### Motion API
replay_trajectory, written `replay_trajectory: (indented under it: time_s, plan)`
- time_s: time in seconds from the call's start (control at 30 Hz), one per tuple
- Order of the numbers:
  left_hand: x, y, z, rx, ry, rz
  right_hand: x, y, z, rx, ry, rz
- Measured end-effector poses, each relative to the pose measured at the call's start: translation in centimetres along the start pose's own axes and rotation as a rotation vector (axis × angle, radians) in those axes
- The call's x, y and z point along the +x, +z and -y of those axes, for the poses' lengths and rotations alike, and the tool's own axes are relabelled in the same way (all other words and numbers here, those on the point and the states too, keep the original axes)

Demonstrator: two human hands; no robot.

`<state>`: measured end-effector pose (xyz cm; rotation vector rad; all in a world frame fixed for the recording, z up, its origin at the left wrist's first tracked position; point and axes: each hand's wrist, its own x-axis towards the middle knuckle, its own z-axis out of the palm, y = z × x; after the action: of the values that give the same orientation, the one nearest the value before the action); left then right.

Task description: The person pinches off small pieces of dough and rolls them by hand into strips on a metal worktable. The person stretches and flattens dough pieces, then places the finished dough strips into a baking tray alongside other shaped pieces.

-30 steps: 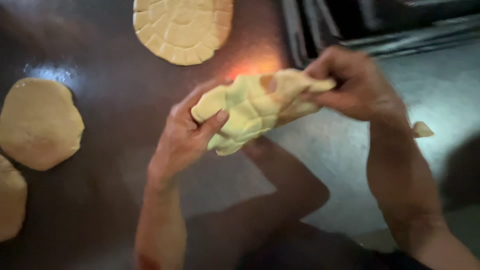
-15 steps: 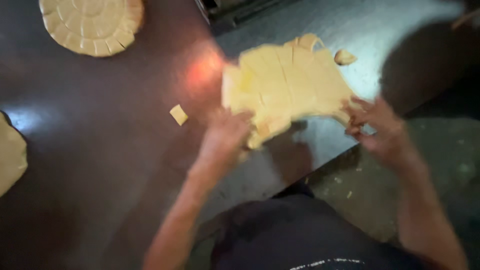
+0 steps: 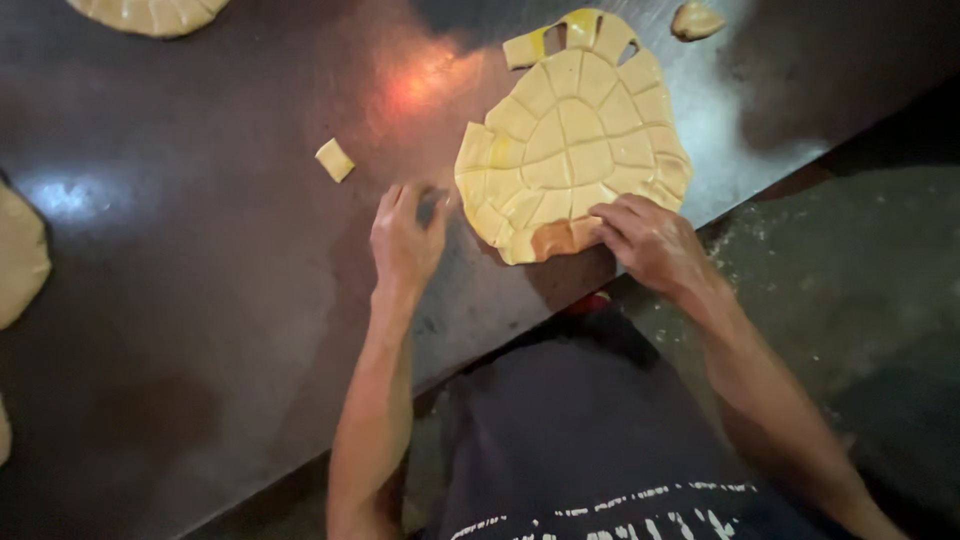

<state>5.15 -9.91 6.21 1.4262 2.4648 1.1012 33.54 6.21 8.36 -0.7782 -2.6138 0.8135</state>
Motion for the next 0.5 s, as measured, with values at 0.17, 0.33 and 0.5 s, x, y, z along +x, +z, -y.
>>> replay_trajectory:
  time_s: [0.17, 0.33, 0.5]
  plan:
    - [3.1, 1.0, 0.1, 0.016, -0.161, -0.096, 2.3, 1.6, 1.8, -0.012, -0.023, 0.154]
    - [6.8, -1.5, 5.2, 0.276, -0.292, -0.412, 4.7, 0.8, 1.3, 0.142, -0.081, 0.15]
    - [8.5, -3.0, 8.3, 0.463, -0.332, -0.304, 7.1, -0.7, -1.1, 0.218, -0.055, 0.182]
